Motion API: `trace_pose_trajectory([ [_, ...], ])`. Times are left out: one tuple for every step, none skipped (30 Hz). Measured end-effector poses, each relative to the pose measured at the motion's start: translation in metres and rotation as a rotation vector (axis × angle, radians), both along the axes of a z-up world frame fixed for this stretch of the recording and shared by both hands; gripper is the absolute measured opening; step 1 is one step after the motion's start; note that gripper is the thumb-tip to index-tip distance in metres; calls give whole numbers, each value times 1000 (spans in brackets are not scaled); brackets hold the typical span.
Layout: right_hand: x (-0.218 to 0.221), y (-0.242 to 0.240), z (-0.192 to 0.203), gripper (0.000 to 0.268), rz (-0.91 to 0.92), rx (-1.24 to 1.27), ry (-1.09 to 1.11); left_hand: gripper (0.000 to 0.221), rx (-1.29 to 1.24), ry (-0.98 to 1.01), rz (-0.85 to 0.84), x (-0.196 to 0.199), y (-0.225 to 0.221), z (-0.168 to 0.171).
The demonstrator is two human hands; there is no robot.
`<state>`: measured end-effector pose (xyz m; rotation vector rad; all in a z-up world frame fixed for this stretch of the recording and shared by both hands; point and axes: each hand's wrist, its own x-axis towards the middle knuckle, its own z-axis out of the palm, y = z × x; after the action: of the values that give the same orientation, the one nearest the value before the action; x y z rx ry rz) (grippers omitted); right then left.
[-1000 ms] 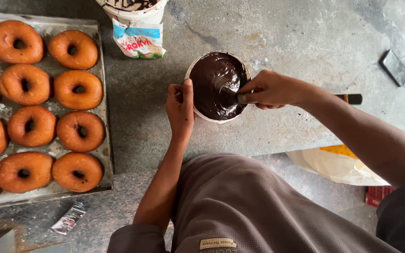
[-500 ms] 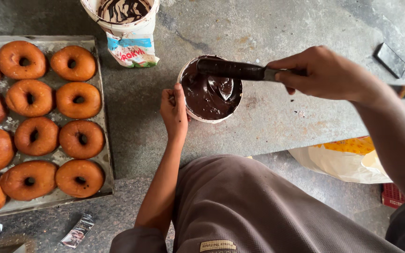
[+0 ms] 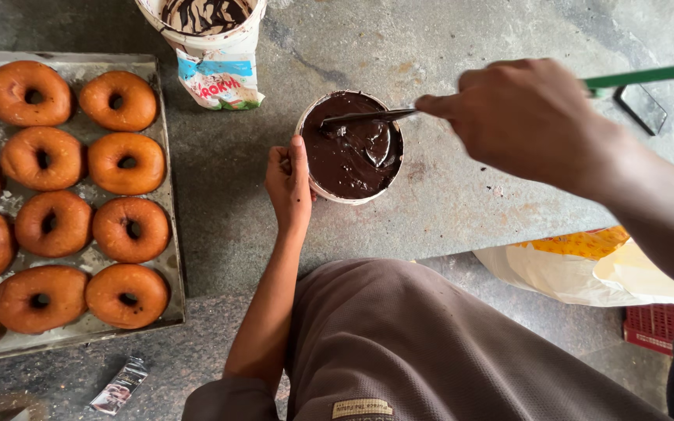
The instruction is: The person prepares chocolate glaze by scraping chocolate from a larger bucket into smaller containers using a palette knife, and then stirring and transferring the chocolate between containers.
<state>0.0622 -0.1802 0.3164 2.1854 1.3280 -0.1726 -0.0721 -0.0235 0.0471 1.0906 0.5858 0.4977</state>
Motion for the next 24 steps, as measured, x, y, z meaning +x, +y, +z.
trace_pose_trajectory([
  [4, 5, -15, 36, 52, 51, 19, 45, -3, 3, 0, -1, 0, 1],
  [8, 10, -30, 37, 132, 69, -31, 45, -8, -19, 2, -1, 0, 1],
  [11, 15, -46, 39, 214, 89, -83, 44, -12, -41, 6, 0, 1, 2],
  [14, 18, -59, 39, 216, 87, -81, 44, -15, -40, 8, 0, 2, 3],
  [17, 22, -71, 37, 258, 2, -139, 44, -14, -7, 9, 0, 2, 4],
  [18, 24, -81, 35, 300, -82, -198, 43, -14, 26, 9, 1, 3, 4],
  [19, 24, -88, 35, 306, -86, -194, 43, -19, 29, 15, 2, 3, 4],
  [20, 24, -94, 39, 279, -151, -136, 42, -33, 60, 15, 3, 3, 4],
  [20, 25, -99, 43, 251, -215, -78, 41, -46, 90, 14, 3, 4, 3],
  [21, 26, -103, 43, 256, -218, -75, 41, -50, 93, 18, 3, 5, 2],
  [22, 26, -104, 32, 192, -231, -1, 41, -45, 73, 23, 4, 5, 1],
  [23, 26, -105, 23, 128, -244, 72, 41, -40, 52, 29, 5, 5, 0],
  [24, 26, -105, 23, 131, -248, 77, 41, -45, 57, 31, 4, 5, -1],
  [26, 27, -103, 21, 107, -255, 120, 40, -35, 59, 33, 5, 4, -2],
  [28, 29, -102, 19, 82, -260, 163, 40, -23, 60, 35, 6, 4, -3],
  [29, 31, -101, 19, 84, -263, 166, 40, -26, 63, 36, 6, 4, -3],
  [30, 33, -100, 17, 51, -297, 182, 40, -17, 80, 38, 6, 4, -4],
  [31, 35, -98, 18, 19, -332, 197, 41, -9, 97, 39, 6, 4, -4],
  [32, 38, -98, 18, 16, -333, 198, 41, -11, 97, 37, 6, 4, -5],
  [34, 41, -99, 21, -102, -364, 275, 40, -7, 92, 38, 7, 4, -6],
  [35, 43, -100, 24, -219, -393, 350, 40, -2, 87, 41, 7, 4, -8],
  [38, 43, -101, 24, -220, -393, 351, 40, -2, 88, 40, 7, 3, -9],
  [41, 42, -103, 24, -241, -390, 429, 41, 8, 75, 51, 7, 2, -11],
  [45, 40, -106, 25, -262, -387, 508, 41, 17, 62, 61, 7, 2, -13],
])
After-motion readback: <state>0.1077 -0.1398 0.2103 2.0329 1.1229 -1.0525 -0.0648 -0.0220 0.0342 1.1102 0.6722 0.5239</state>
